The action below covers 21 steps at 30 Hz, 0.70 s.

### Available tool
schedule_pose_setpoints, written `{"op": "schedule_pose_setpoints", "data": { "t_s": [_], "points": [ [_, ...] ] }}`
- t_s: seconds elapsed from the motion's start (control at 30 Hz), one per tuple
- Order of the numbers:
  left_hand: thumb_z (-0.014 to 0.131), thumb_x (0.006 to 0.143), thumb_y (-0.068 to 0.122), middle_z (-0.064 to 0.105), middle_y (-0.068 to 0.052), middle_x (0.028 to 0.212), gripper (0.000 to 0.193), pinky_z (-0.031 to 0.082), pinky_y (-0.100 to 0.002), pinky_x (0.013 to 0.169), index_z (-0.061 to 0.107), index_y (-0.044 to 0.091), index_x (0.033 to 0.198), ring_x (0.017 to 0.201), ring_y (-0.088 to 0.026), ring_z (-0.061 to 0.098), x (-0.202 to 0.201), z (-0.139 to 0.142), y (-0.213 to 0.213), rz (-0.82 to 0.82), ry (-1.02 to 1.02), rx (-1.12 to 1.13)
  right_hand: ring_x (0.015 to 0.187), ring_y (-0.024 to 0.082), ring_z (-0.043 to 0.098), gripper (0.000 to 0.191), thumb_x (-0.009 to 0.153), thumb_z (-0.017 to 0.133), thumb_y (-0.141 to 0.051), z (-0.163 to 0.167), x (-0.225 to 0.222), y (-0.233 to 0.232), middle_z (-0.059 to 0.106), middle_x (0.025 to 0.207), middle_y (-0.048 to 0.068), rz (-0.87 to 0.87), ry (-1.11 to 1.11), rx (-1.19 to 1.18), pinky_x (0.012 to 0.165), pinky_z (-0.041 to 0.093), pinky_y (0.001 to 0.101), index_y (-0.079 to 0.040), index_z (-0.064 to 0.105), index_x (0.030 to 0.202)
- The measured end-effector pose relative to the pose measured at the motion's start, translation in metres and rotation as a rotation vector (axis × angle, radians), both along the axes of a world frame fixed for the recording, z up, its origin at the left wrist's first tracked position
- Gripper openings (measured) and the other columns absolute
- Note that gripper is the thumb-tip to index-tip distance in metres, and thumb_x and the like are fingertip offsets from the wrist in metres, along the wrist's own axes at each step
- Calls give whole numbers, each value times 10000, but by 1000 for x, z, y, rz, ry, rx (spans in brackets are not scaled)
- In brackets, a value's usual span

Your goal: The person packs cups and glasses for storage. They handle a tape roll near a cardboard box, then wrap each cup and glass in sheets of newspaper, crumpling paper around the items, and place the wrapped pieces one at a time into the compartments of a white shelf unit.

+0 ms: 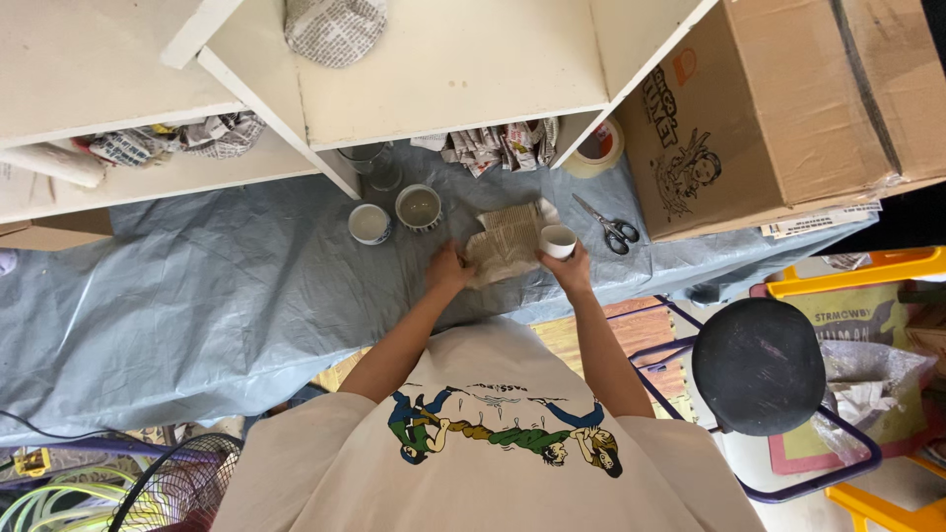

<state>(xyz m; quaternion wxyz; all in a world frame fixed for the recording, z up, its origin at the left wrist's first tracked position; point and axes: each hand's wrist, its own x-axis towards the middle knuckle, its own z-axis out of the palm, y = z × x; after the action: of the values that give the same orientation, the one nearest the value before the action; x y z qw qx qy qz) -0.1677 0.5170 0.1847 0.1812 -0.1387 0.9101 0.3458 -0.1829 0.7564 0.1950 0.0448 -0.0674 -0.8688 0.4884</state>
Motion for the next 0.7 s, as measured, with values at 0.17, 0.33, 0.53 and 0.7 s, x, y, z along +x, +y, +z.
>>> {"op": "schedule_pose_setpoints", "data": {
  "t_s": [0.17,0.33,0.53,0.7],
  "points": [
    [841,710,480,653,-165,1329,911,550,-414,983,479,126,1467,1184,-317,676,-10,3,-8,-30,9,269,945,130,670,530,753,882,-189,6,-5,-2,723,1054,48,181,-235,-449,821,558,280,-8,661,1199],
    [1002,518,502,518,-277,1357,1248,465,-543,944,375,-25,1460,1201,-440,543,-39,22,-5,-259,787,230,964,117,674,516,760,859,-164,24,-19,-4,723,1061,29,425,-289,-528,828,559,281,-12,654,1209],
    [903,818,385,675,-127,1172,504,564,-380,873,727,30,1130,1015,-238,675,-69,31,-14,-166,506,373,1063,119,631,701,736,833,-133,41,-31,4,638,1180,27,395,-129,-698,878,543,288,-69,548,1374],
    [785,919,334,721,-65,1074,414,564,-322,776,713,19,1177,904,-145,703,-54,20,-38,1,422,759,1114,210,632,704,724,936,-119,17,-29,10,589,1225,92,-31,120,-310,926,561,361,-41,550,1307]
  ]
}}
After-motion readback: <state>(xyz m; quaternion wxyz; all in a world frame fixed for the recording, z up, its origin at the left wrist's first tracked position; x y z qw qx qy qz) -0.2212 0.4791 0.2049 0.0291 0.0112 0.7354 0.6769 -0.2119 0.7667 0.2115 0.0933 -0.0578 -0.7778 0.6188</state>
